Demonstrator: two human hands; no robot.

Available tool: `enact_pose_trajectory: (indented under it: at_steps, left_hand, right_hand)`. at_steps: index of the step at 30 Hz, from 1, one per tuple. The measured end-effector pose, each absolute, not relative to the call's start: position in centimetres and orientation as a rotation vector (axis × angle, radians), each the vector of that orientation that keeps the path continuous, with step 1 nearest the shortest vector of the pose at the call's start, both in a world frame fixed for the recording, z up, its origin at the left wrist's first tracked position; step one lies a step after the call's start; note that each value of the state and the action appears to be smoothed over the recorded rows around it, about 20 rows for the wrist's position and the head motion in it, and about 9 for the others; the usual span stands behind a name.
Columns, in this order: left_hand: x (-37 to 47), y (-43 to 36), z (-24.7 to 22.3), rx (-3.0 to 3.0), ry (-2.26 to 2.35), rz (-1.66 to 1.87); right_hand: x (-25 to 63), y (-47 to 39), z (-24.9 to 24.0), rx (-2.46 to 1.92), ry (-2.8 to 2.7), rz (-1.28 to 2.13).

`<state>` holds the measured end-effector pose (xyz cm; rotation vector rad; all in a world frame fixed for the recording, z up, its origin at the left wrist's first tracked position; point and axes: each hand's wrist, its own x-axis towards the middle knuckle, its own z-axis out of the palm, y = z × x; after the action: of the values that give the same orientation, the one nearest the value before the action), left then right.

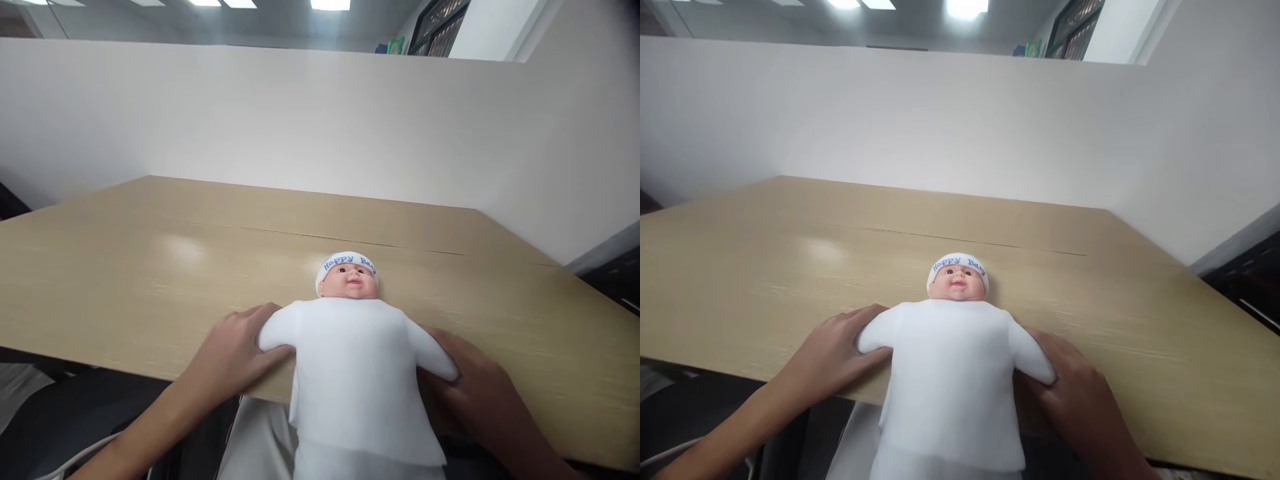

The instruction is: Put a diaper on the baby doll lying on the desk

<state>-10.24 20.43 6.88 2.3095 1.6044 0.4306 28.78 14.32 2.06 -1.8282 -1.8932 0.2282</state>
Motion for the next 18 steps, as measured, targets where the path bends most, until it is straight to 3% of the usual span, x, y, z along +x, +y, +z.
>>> enact_pose_trajectory:
  at_steps: [18]
  left_hand:
    - [-9.2,37.9,5.4,2.405,1.629,0.538]
  right_hand:
    - [27.9,32.0,2.5,-1.772,-1.99,0.164]
